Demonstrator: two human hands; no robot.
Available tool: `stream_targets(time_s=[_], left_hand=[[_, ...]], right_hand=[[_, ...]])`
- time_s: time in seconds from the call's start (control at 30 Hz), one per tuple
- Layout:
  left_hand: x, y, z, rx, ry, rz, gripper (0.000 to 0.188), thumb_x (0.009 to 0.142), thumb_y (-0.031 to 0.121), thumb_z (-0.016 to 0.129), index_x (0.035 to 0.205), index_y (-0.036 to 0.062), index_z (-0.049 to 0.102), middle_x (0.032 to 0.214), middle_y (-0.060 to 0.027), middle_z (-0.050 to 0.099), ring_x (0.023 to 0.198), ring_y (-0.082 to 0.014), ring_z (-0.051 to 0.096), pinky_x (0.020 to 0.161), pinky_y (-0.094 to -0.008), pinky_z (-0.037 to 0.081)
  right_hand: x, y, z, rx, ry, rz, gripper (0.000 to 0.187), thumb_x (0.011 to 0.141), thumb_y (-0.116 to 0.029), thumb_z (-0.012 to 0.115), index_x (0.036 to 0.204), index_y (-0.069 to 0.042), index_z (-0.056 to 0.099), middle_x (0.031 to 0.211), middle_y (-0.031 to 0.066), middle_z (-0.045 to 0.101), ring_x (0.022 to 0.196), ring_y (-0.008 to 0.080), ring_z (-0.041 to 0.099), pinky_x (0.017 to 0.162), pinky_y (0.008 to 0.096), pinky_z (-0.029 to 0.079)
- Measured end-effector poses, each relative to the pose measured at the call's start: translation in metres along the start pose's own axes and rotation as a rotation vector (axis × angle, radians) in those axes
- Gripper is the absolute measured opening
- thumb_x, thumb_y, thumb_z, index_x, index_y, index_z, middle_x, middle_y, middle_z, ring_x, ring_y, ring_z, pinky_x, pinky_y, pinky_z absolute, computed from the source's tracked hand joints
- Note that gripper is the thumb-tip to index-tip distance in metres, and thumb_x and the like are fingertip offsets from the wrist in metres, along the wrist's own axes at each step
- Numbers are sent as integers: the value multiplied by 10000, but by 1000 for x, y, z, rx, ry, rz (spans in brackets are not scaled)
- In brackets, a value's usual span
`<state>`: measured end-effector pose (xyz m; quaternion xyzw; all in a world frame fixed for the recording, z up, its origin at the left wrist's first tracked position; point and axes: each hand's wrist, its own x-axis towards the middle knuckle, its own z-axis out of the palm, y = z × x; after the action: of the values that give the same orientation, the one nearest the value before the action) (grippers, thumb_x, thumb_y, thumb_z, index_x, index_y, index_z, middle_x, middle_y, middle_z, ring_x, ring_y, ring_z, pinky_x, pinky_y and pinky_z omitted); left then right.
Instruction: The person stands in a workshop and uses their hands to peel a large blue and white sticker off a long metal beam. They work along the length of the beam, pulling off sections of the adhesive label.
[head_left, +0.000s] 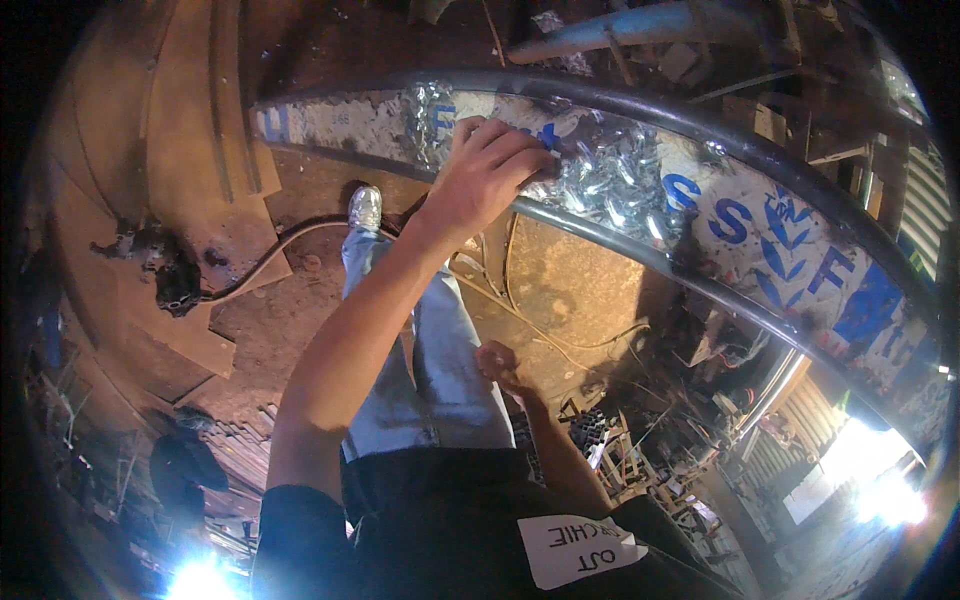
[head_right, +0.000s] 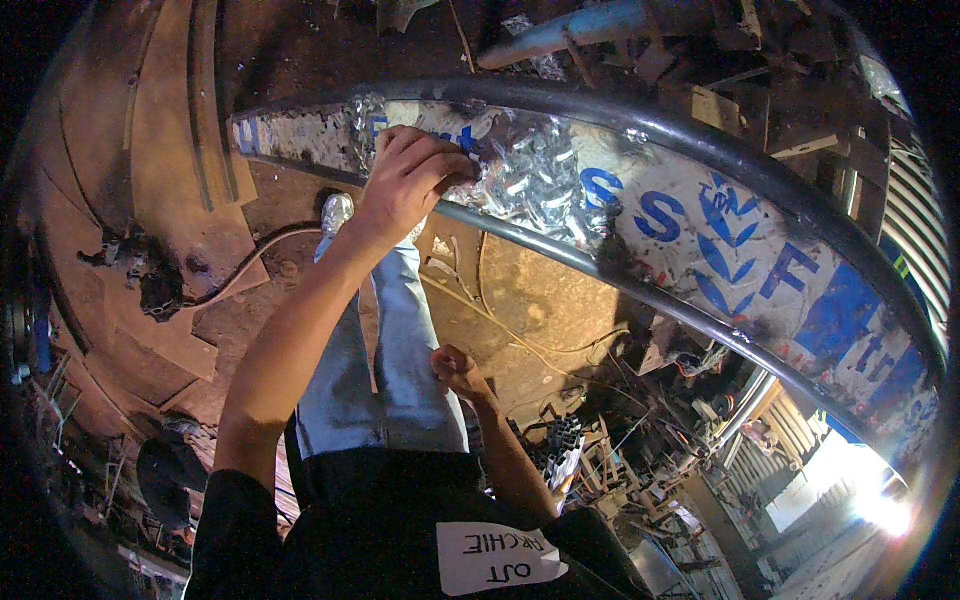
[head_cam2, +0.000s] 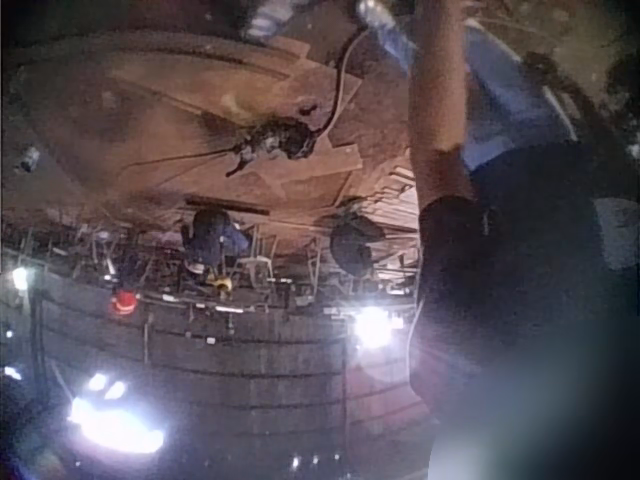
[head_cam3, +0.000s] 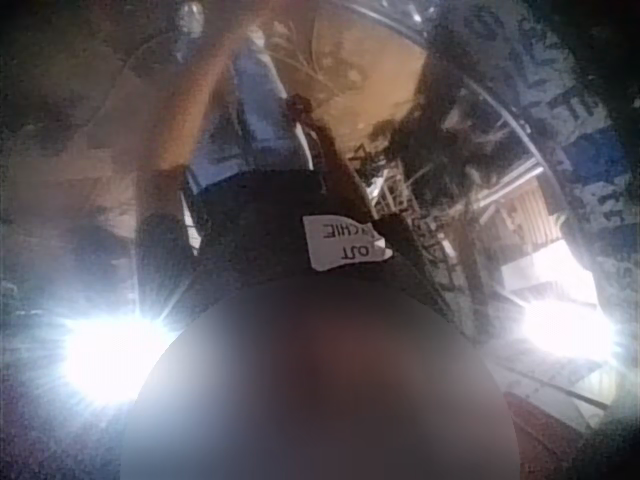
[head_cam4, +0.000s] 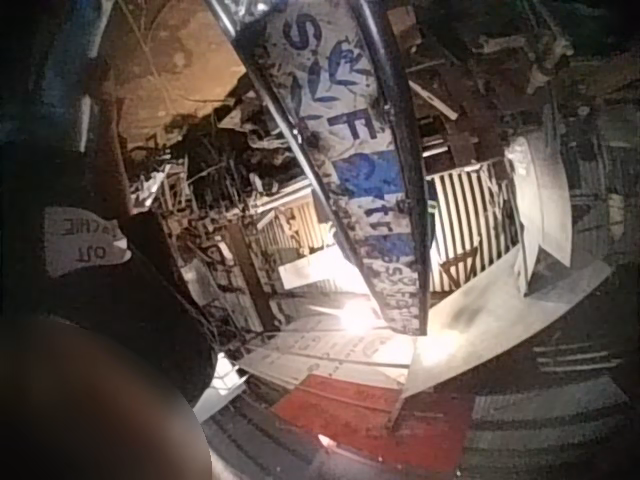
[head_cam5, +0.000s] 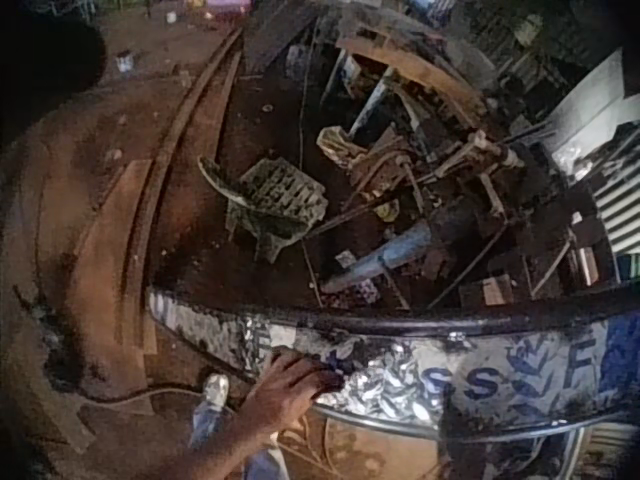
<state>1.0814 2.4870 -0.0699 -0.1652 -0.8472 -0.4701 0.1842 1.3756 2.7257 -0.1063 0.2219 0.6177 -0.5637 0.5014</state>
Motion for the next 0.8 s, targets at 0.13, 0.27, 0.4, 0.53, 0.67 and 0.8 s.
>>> stream_targets(time_s=[0.13, 0.27, 0.4, 0.53, 0.67, 0.8], left_hand=[[3, 5, 2, 114, -97, -44, 167, 762, 195, 632, 919, 141, 620, 880, 0, 567, 874, -180, 533, 819, -373, 359], [3, 17, 13, 24, 24, -183, 157, 750, 169, 634, 901, 131, 617, 844, -17, 548, 880, -198, 536, 826, -380, 359], [2, 22, 22, 24, 97, -250, 154, 755, 149, 633, 903, 112, 615, 866, -39, 556, 899, -230, 538, 830, -390, 363], [1, 22, 24, -23, 122, -268, 152, 754, 131, 631, 897, 87, 609, 878, -62, 559, 905, -257, 540, 829, -392, 367], [2, 22, 25, -66, 157, -278, 171, 725, 110, 654, 882, 73, 597, 866, -69, 558, 895, -272, 541, 806, -389, 380], [2, 23, 26, -136, 218, -311, 203, 690, 72, 680, 870, 66, 587, 862, -75, 562, 890, -278, 543, 774, -384, 393]], right_hand=[[0, 1, -1, -34, 32, 69, 95, 903, -179, 614, 920, -89, 591, 768, -22, 556, 705, 90, 507, 628, 259, 427], [1, 4, -2, 52, 5, 45, 98, 899, -169, 618, 915, -78, 586, 767, -19, 556, 704, 85, 502, 626, 256, 426], [3, 13, -3, -8, 11, 66, 120, 893, -174, 619, 938, -68, 583, 785, -11, 568, 712, 93, 511, 643, 256, 435], [2, 8, -2, -50, 39, 130, 131, 892, -177, 611, 943, -61, 581, 784, -2, 567, 716, 105, 526, 655, 263, 445], [-1, -10, 1, -79, 39, 135, 144, 900, -187, 598, 943, -51, 581, 786, 4, 569, 722, 108, 532, 662, 272, 450], [-2, -14, 0, -108, 35, 111, 142, 906, -194, 590, 937, -56, 584, 790, -2, 565, 731, 104, 525, 670, 271, 447]])
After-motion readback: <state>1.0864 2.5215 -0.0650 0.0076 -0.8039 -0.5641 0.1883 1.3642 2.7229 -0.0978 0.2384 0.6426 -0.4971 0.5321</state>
